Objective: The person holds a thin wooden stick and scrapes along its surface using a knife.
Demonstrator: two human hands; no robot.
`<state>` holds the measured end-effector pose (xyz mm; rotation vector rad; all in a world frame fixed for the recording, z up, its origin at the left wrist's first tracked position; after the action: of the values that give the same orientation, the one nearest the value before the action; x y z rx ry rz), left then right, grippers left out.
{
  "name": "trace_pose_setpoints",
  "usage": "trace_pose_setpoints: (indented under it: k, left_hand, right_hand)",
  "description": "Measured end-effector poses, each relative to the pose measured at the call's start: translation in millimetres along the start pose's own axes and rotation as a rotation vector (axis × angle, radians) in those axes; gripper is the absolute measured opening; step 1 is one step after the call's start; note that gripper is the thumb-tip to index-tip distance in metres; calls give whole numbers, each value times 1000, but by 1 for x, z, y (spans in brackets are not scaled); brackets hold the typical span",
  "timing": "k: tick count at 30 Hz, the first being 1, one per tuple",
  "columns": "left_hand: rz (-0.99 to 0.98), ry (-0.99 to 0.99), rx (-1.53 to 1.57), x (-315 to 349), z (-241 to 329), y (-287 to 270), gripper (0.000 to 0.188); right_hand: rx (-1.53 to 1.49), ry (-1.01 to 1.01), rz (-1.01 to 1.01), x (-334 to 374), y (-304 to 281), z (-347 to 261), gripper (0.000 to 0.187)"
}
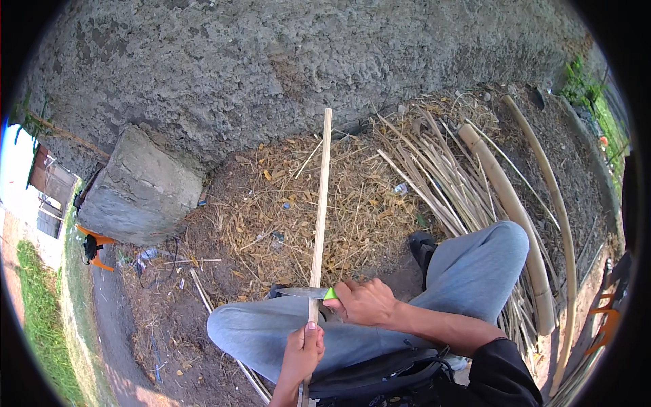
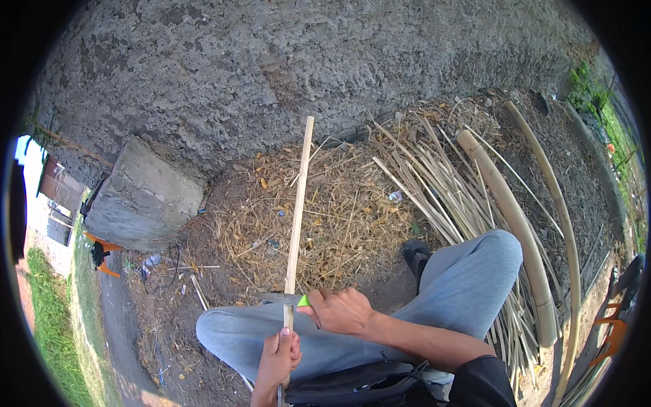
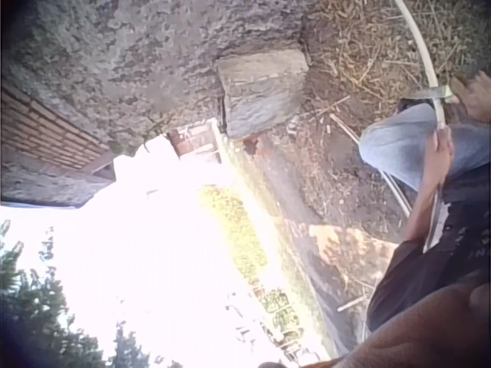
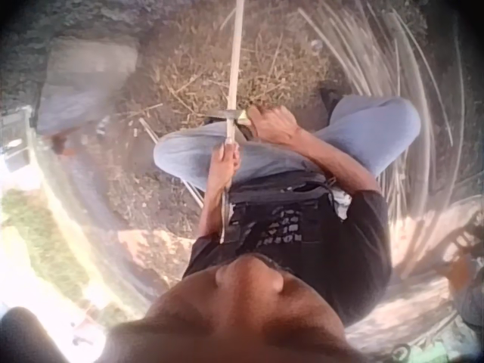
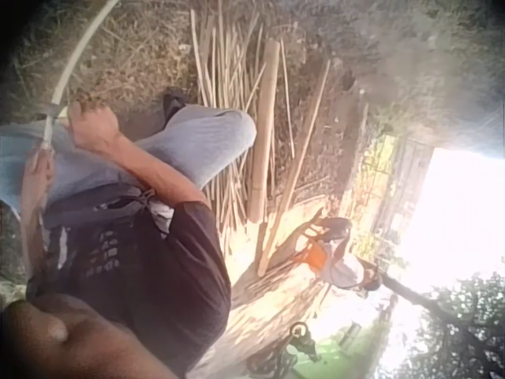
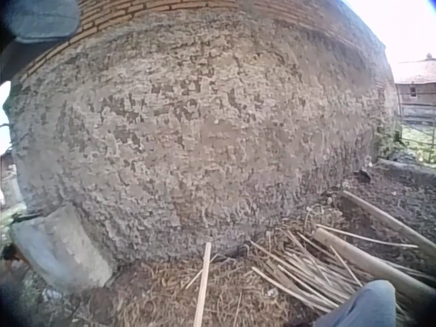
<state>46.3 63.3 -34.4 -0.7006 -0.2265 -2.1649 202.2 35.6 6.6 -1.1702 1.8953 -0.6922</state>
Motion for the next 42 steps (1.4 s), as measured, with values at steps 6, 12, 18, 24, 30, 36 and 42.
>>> trace_pose_setpoints:
  k: [6,12,18,24,30,36,42]
  left_hand:
    - [5,-15,-9,-6,7,0,41]
    - [-29,-81,43,-5,-1,4,40]
    - [16,-51,16,-7,1,1,41]
    - [64,38,-71,-10,5,-2,39]
    - [103,63,-200,-9,6,-10,45]
    - [141,116,-240,-9,8,-9,39]
    - [213,248,-445,-12,12,-14,40]
  right_hand:
    - [-31,7,-4,-10,7,8,45]
    - [-29,36,-9,-3,13,10,47]
    - [31,51,-2,-17,14,21,47]
    - [53,23,54,-21,14,21,48]
    - [86,19,71,-22,11,18,46]
    - [95,26,61,-23,13,20,46]
    - [36,59,52,-25,21,27,47]
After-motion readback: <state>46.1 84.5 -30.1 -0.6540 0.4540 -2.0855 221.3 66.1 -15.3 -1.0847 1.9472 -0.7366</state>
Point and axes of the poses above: each hand's wrist, its own x-axis away from the middle knuckle, its own y-axis out of the palm, z = x × y, the point moved 10 cm from there along -x, towards the middle knuckle, and after that the axes turned 6 degrees about z, right-handed, at the moved point
